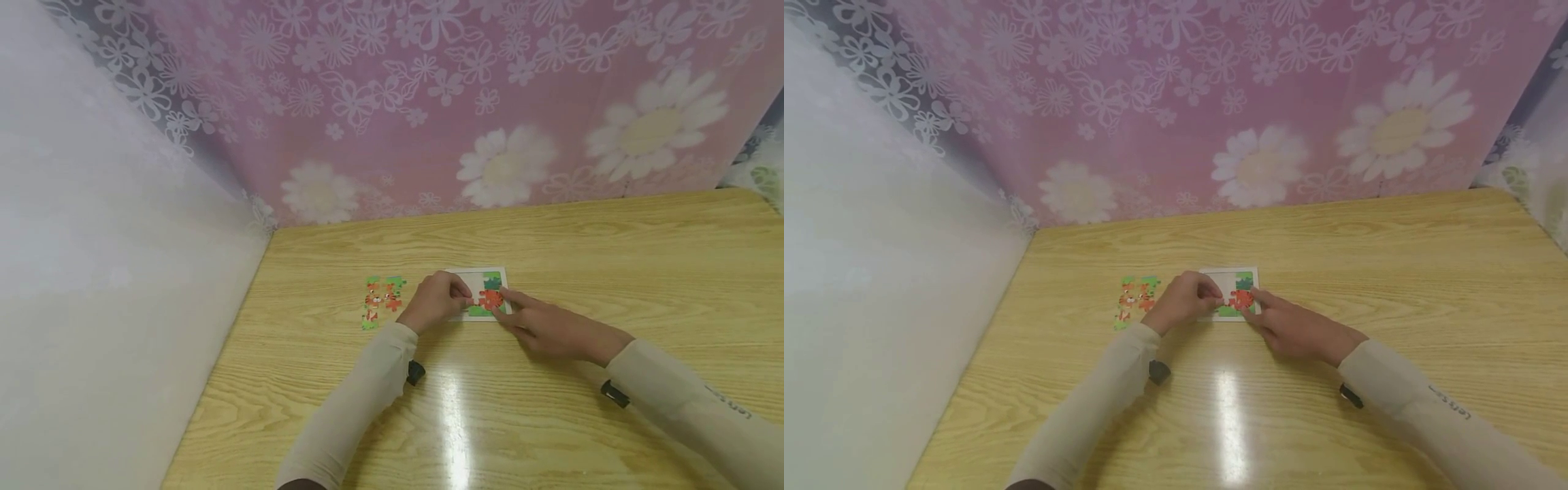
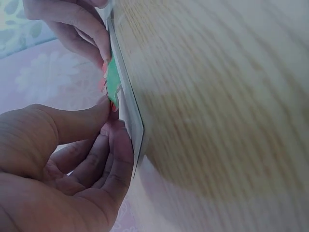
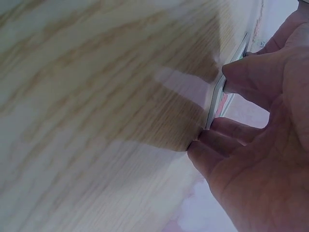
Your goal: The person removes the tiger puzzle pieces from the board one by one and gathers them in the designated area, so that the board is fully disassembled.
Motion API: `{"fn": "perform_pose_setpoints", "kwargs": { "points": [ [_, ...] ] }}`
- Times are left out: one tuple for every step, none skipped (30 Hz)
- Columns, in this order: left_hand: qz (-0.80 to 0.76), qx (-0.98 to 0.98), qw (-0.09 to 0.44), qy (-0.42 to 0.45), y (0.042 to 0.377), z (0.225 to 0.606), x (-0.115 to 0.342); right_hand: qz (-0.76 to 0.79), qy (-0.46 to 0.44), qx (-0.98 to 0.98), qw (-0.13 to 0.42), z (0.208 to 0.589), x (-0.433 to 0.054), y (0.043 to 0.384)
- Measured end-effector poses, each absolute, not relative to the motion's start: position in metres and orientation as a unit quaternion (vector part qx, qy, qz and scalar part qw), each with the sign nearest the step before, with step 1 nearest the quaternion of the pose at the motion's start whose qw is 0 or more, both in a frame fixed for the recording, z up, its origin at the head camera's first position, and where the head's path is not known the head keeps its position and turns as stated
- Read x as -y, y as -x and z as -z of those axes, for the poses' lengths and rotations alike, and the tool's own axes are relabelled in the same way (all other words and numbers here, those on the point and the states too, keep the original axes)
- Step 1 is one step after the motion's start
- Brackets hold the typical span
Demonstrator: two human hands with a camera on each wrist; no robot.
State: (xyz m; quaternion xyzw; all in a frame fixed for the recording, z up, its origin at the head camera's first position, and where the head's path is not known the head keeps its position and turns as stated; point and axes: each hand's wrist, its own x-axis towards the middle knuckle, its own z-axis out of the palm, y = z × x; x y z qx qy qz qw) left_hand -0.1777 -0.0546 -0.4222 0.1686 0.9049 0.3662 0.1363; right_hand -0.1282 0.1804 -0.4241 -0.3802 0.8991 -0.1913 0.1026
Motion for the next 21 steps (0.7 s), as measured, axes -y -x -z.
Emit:
{"fn": "perform_pose_setpoints", "kwargs": {
  "points": [
    [-0.368, -0.904, 0.136, -0.168, 0.178, 0.422, 0.056, 0.191, 0.38, -0.899, 0.104, 0.424, -0.18, 0.128],
    [-0.371, -0.903, 0.135, -0.169, 0.178, 0.422, 0.057, 0.191, 0.379, -0.899, 0.104, 0.424, -0.18, 0.128],
    [-0.375, -0.901, 0.134, -0.169, 0.178, 0.421, 0.059, 0.19, 0.379, -0.899, 0.104, 0.424, -0.18, 0.128],
    [-0.378, -0.9, 0.133, -0.171, 0.178, 0.421, 0.061, 0.19, 0.38, -0.899, 0.103, 0.424, -0.18, 0.128],
    [-0.38, -0.899, 0.131, -0.172, 0.178, 0.42, 0.063, 0.189, 0.381, -0.899, 0.102, 0.424, -0.18, 0.128],
    [-0.384, -0.898, 0.129, -0.173, 0.178, 0.418, 0.066, 0.189, 0.381, -0.899, 0.1, 0.424, -0.18, 0.128],
    [-0.386, -0.898, 0.126, -0.173, 0.178, 0.417, 0.069, 0.188, 0.383, -0.899, 0.097, 0.424, -0.18, 0.128],
    [-0.39, -0.896, 0.124, -0.171, 0.178, 0.416, 0.073, 0.188, 0.384, -0.899, 0.095, 0.424, -0.18, 0.128],
    [-0.392, -0.896, 0.122, -0.168, 0.179, 0.415, 0.076, 0.187, 0.385, -0.899, 0.092, 0.424, -0.18, 0.128],
    [-0.393, -0.896, 0.12, -0.166, 0.179, 0.414, 0.08, 0.186, 0.388, -0.899, 0.088, 0.425, -0.18, 0.128],
    [-0.395, -0.897, 0.118, -0.162, 0.179, 0.413, 0.085, 0.185, 0.389, -0.898, 0.085, 0.425, -0.18, 0.128],
    [-0.397, -0.897, 0.116, -0.156, 0.179, 0.412, 0.089, 0.185, 0.391, -0.898, 0.083, 0.425, -0.18, 0.128],
    [-0.397, -0.898, 0.114, -0.151, 0.179, 0.411, 0.094, 0.183, 0.393, -0.897, 0.081, 0.425, -0.18, 0.128],
    [-0.395, -0.9, 0.11, -0.146, 0.179, 0.41, 0.099, 0.183, 0.394, -0.897, 0.079, 0.425, -0.18, 0.128],
    [-0.393, -0.902, 0.108, -0.141, 0.178, 0.41, 0.104, 0.183, 0.395, -0.897, 0.078, 0.425, -0.18, 0.128],
    [-0.393, -0.903, 0.108, -0.136, 0.178, 0.409, 0.109, 0.184, 0.395, -0.897, 0.077, 0.425, -0.18, 0.128],
    [-0.391, -0.905, 0.106, -0.13, 0.177, 0.408, 0.114, 0.185, 0.396, -0.896, 0.076, 0.425, -0.18, 0.128],
    [-0.389, -0.906, 0.104, -0.127, 0.176, 0.408, 0.119, 0.186, 0.397, -0.896, 0.075, 0.425, -0.18, 0.128],
    [-0.388, -0.907, 0.104, -0.123, 0.176, 0.409, 0.123, 0.187, 0.398, -0.895, 0.074, 0.425, -0.18, 0.128],
    [-0.385, -0.909, 0.102, -0.121, 0.175, 0.408, 0.128, 0.19, 0.398, -0.895, 0.073, 0.425, -0.18, 0.127],
    [-0.386, -0.909, 0.102, -0.118, 0.174, 0.408, 0.132, 0.191, 0.399, -0.894, 0.071, 0.425, -0.18, 0.127]
  ]
}}
